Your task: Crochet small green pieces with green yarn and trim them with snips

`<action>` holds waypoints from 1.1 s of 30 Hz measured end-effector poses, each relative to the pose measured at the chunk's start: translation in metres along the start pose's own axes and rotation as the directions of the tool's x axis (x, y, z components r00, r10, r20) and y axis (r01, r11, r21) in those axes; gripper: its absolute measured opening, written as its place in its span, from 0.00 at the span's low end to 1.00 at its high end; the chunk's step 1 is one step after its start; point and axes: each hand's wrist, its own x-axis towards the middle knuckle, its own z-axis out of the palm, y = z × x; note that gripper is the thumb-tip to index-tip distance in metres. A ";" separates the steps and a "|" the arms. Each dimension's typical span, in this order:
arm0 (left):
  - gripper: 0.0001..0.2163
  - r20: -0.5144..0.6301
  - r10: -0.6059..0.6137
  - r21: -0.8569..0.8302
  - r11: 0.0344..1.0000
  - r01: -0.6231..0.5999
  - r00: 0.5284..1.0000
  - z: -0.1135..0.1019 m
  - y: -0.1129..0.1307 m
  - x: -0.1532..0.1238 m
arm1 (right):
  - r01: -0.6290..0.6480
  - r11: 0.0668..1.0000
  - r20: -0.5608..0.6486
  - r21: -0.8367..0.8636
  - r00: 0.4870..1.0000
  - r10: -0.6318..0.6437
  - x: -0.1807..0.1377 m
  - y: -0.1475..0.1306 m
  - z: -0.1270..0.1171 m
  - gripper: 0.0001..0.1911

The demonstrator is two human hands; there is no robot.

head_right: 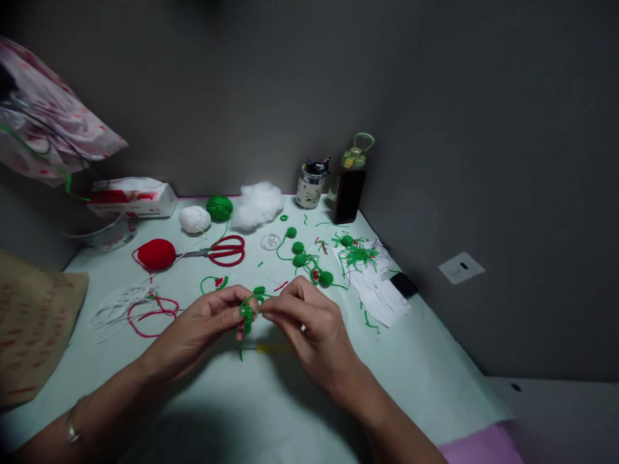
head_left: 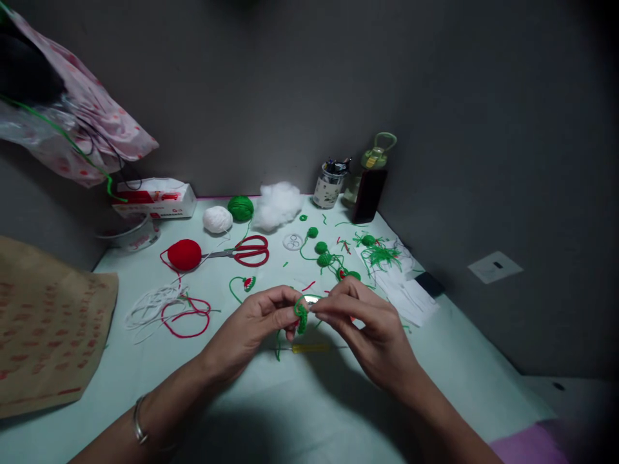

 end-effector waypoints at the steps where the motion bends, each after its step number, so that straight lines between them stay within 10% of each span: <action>1: 0.06 0.000 0.000 -0.004 1.000 0.000 1.000 0.001 0.000 0.000 | -0.013 1.000 -0.006 0.004 1.000 0.013 0.000 0.000 0.002 0.09; 33: 0.07 -0.089 0.029 0.216 0.976 -0.009 0.996 0.000 -0.006 0.001 | 0.088 0.993 0.081 -0.072 0.993 -0.082 -0.003 0.010 0.014 0.06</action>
